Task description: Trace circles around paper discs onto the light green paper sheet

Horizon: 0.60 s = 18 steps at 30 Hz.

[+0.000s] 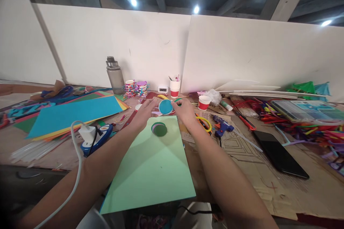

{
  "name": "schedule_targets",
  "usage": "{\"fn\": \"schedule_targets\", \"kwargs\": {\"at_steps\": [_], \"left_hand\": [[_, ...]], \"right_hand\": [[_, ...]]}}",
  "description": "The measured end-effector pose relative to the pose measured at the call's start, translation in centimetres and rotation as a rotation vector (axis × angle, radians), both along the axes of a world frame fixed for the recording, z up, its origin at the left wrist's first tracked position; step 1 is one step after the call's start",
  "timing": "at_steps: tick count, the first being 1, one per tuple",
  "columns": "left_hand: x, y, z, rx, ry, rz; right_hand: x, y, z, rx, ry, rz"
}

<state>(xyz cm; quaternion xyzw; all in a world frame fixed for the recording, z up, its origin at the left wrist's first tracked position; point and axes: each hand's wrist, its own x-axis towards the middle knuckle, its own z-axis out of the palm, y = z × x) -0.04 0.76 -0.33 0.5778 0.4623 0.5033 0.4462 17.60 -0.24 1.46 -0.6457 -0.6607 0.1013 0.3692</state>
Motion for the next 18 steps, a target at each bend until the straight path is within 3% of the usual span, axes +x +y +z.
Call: {"fn": "schedule_targets", "kwargs": {"at_steps": [2, 7, 11, 14, 18], "left_hand": [[-0.4, 0.7, -0.4, -0.035, 0.273, 0.012], [-1.0, 1.1, -0.6, -0.054, 0.551, -0.164], [-1.3, 0.7, -0.4, 0.001, 0.892, -0.325], [-1.5, 0.6, -0.3, 0.015, 1.098, -0.41], [-1.5, 0.6, 0.0, -0.029, 1.161, -0.429]], "right_hand": [[0.4, 0.4, -0.7, -0.061, -0.108, -0.029], [0.9, 1.3, -2.4, -0.131, -0.222, 0.01], [1.1, 1.5, -2.6, -0.085, -0.241, -0.004], [1.2, 1.3, -2.0, 0.007, -0.202, -0.007], [1.0, 1.3, -1.7, 0.061, 0.038, 0.124]]}}
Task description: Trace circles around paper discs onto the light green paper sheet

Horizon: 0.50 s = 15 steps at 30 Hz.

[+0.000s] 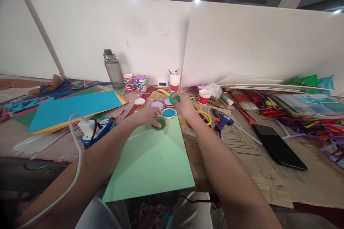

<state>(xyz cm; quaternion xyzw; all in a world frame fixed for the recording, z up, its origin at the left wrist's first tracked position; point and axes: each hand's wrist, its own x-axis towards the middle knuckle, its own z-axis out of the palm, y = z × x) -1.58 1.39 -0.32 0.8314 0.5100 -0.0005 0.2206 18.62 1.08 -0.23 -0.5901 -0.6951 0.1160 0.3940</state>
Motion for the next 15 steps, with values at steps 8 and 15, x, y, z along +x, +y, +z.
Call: {"fn": "schedule_targets", "kwargs": {"at_steps": [8, 15], "left_hand": [[-0.18, -0.29, 0.71, -0.029, 0.025, -0.012], [-0.48, -0.11, 0.76, 0.019, -0.162, -0.052]], "right_hand": [[-0.23, 0.38, -0.56, -0.052, 0.148, 0.174], [-0.75, -0.31, -0.12, -0.322, -0.095, 0.23]]}}
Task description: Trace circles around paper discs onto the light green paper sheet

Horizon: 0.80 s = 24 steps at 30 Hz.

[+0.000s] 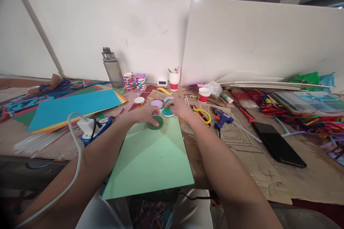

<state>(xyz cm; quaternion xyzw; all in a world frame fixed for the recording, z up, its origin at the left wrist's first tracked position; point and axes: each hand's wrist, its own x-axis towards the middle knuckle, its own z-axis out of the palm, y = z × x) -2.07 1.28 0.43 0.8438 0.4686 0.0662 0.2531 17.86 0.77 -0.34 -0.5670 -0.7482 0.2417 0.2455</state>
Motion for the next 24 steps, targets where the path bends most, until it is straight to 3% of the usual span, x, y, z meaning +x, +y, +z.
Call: {"fn": "schedule_targets", "kwargs": {"at_steps": [4, 9, 14, 17, 20, 22, 24], "left_hand": [[-0.3, 0.3, 0.1, 0.004, -0.095, -0.04], [-0.7, 1.0, -0.4, -0.006, -0.319, 0.012], [-0.6, 0.6, -0.1, -0.095, -0.461, 0.109], [-0.8, 0.4, 0.2, -0.013, -0.433, 0.158], [-1.0, 0.4, 0.3, 0.043, -0.325, 0.066], [-1.0, 0.4, 0.2, -0.036, -0.255, -0.039], [-0.8, 0.3, 0.1, -0.058, -0.272, -0.044]], "right_hand": [[-0.2, -0.1, -0.1, -0.111, -0.031, 0.165], [-0.5, -0.6, 0.2, -0.195, -0.029, 0.291], [-0.3, -0.9, 0.8, -0.099, -0.073, 0.139], [0.6, -0.8, 1.2, 0.013, -0.099, -0.037], [1.5, -0.5, 1.6, 0.13, -0.086, -0.177], [1.8, -0.3, 1.8, 0.168, -0.063, -0.197], [1.7, -0.2, 1.9, 0.179, -0.042, -0.171]]}}
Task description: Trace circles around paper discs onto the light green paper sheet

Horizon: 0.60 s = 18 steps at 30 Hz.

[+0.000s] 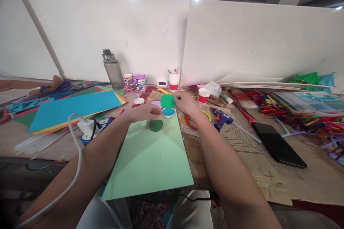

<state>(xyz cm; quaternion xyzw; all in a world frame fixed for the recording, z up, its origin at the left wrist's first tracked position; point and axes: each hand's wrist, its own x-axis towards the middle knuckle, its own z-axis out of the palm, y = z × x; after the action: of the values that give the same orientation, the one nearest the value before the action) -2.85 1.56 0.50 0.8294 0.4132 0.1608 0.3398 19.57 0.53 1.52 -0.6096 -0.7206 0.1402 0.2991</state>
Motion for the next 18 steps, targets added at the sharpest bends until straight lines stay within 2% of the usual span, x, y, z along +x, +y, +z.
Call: {"fn": "schedule_targets", "kwargs": {"at_steps": [4, 7, 10, 13, 18], "left_hand": [[0.7, -0.2, 0.0, -0.002, -0.265, 0.207], [1.1, -0.2, 0.0, -0.077, -0.419, 0.227], [1.4, -0.2, 0.0, -0.112, -0.523, 0.283], [1.8, -0.3, 0.0, -0.146, -0.608, 0.32], [2.3, -0.7, 0.2, -0.204, -0.667, 0.33]], "right_hand": [[-0.8, -0.1, -0.1, 0.009, 0.024, 0.134], [-1.2, -0.2, -0.4, 0.025, 0.14, 0.223], [-1.5, -0.1, -0.8, 0.036, 0.377, 0.216], [-1.8, 0.1, -1.2, -0.02, 0.571, 0.182], [-2.5, 0.3, -1.7, -0.086, 0.764, 0.284]]}}
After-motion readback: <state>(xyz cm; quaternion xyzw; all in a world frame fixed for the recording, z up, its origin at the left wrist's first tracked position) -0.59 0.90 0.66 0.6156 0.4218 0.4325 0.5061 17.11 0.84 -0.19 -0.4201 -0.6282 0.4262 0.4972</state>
